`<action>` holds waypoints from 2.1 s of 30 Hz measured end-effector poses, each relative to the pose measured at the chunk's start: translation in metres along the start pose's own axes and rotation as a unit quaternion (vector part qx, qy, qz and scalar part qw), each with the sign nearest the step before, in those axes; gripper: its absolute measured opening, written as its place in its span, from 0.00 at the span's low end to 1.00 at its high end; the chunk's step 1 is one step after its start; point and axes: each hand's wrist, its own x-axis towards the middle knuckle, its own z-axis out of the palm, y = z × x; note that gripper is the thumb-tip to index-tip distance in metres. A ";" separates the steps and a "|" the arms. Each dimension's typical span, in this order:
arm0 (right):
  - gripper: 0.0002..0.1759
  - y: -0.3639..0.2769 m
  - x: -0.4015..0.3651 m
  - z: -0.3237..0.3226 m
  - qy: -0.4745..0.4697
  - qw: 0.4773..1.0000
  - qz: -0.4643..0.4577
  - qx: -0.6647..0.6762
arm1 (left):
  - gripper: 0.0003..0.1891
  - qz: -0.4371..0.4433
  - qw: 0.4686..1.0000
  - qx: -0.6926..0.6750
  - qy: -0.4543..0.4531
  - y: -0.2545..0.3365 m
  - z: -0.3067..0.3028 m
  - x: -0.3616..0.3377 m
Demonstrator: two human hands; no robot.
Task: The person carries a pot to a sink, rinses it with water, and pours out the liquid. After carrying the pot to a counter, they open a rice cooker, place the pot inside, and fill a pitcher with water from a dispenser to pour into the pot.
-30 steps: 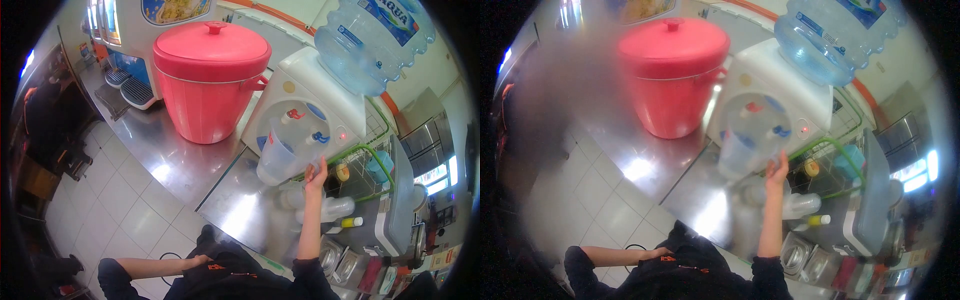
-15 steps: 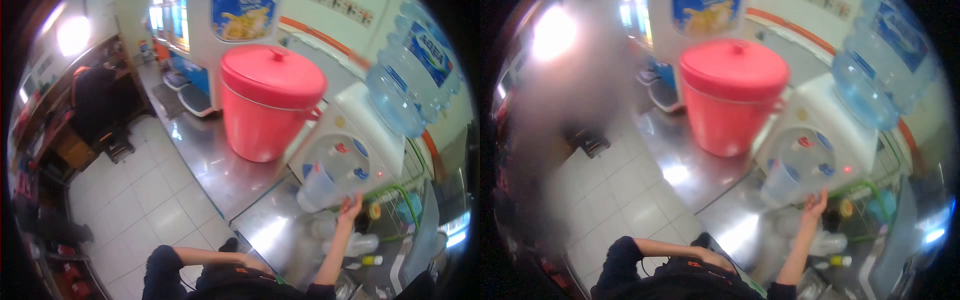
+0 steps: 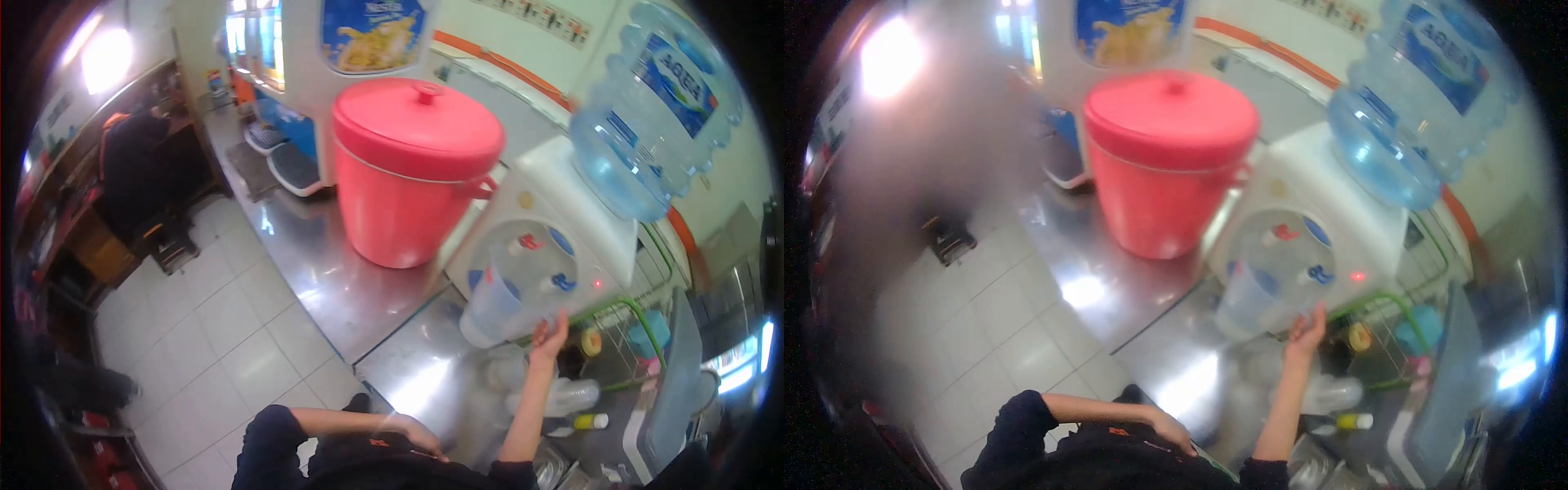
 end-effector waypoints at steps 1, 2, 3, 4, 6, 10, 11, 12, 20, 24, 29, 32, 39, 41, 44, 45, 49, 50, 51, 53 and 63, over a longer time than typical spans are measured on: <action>0.19 -0.002 -0.004 -0.002 -0.042 0.999 0.005 -0.010 | 0.28 0.018 0.998 0.062 -0.004 0.031 -0.005 -0.015; 0.19 -0.004 -0.007 -0.003 -0.087 0.996 0.013 -0.022 | 0.28 0.010 0.984 0.150 0.094 0.047 -0.009 -0.027; 0.19 -0.004 -0.008 -0.001 -0.077 0.997 0.007 -0.023 | 0.27 0.004 0.953 0.233 0.192 0.060 -0.014 -0.039; 0.21 -0.005 -0.009 0.002 -0.053 0.998 0.012 -0.018 | 0.27 -0.018 0.939 0.242 0.243 0.079 -0.026 -0.050; 0.23 -0.003 -0.005 -0.002 -0.024 1.000 0.014 -0.012 | 0.18 0.041 0.910 0.192 0.366 0.127 -0.044 -0.080; 0.27 0.000 -0.004 -0.004 -0.058 0.998 -0.002 -0.017 | 0.13 0.166 0.787 0.199 0.560 0.198 -0.084 -0.118; 0.27 0.001 -0.002 -0.005 -0.065 0.998 -0.004 -0.014 | 0.13 0.187 0.749 0.214 0.598 0.212 -0.095 -0.121; 0.27 0.002 0.000 -0.007 -0.072 0.997 -0.006 -0.012 | 0.13 0.208 0.708 0.227 0.635 0.224 -0.106 -0.121; 0.28 0.004 0.008 -0.010 -0.060 0.998 0.005 0.008 | 0.08 0.048 0.439 0.546 0.712 0.256 -0.175 -0.090; 0.27 0.003 0.004 -0.008 -0.056 0.998 0.002 0.003 | 0.08 -0.016 0.446 0.570 0.690 0.261 -0.189 -0.084; 0.27 0.006 0.009 -0.011 -0.036 0.999 -0.003 0.004 | 0.07 -0.031 0.471 0.589 0.656 0.261 -0.198 -0.083; 0.27 0.006 0.008 -0.009 -0.022 1.000 -0.002 0.010 | 0.07 -0.041 0.480 0.581 0.656 0.260 -0.200 -0.083; 0.27 0.005 0.006 -0.009 -0.025 1.000 -0.002 0.013 | 0.08 0.016 0.492 0.548 0.676 0.255 -0.215 -0.086; 0.27 0.002 0.002 -0.005 -0.022 1.000 0.000 0.007 | 0.10 0.031 0.492 0.544 0.679 0.252 -0.220 -0.086; 0.27 0.001 0.000 -0.005 -0.014 1.000 -0.002 -0.004 | 0.11 0.048 0.491 0.543 0.680 0.249 -0.223 -0.086; 0.27 0.002 0.001 -0.005 -0.013 1.000 -0.007 -0.009 | 0.11 0.048 0.492 0.543 0.679 0.249 -0.223 -0.086; 0.27 0.002 0.000 -0.007 -0.034 0.999 -0.005 -0.011 | 0.12 0.032 0.506 0.526 0.683 0.252 -0.221 -0.086; 0.28 0.003 0.002 -0.008 -0.035 0.999 -0.012 -0.007 | 0.12 0.028 0.508 0.534 0.675 0.252 -0.222 -0.087; 0.28 0.005 0.004 -0.009 -0.037 0.999 -0.019 -0.003 | 0.12 0.028 0.508 0.534 0.675 0.251 -0.222 -0.087; 0.28 0.006 0.006 -0.010 -0.036 0.999 -0.017 0.000 | 0.12 0.030 0.506 0.544 0.669 0.250 -0.223 -0.087; 0.29 0.010 0.003 -0.009 -0.041 0.999 -0.007 0.016 | 0.12 0.024 0.523 0.537 0.661 0.252 -0.221 -0.090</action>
